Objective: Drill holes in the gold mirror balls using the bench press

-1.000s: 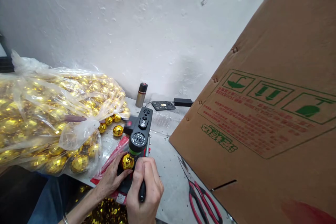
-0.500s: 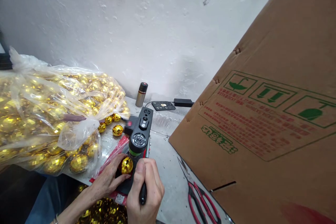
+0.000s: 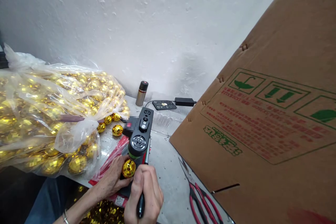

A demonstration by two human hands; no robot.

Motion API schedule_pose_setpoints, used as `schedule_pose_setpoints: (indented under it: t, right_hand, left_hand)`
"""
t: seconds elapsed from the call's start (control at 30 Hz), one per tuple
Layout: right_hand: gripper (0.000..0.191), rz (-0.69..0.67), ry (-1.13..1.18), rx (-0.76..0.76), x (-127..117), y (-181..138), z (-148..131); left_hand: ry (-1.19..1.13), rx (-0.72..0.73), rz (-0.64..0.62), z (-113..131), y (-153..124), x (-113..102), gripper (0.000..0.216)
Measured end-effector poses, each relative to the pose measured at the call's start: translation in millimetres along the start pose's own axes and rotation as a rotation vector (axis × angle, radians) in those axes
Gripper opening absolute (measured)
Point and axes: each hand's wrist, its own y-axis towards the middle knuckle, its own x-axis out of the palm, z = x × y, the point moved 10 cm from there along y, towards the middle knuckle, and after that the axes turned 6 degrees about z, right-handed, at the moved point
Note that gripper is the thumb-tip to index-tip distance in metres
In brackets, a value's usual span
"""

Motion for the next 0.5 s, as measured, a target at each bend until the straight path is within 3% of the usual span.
schedule_pose_setpoints:
  t: [0.27, 0.5]
  right_hand:
    - [0.035, 0.088, -0.01, -0.245, -3.1, -26.2, 14.6]
    - [0.035, 0.081, -0.054, -0.087, -3.5, -32.2, 25.4]
  left_hand:
    - [-0.003, -0.014, -0.014, -2.4, -1.0, 2.1, 0.059]
    - [-0.004, -0.03, -0.022, -2.4, -1.1, 3.4, 0.059]
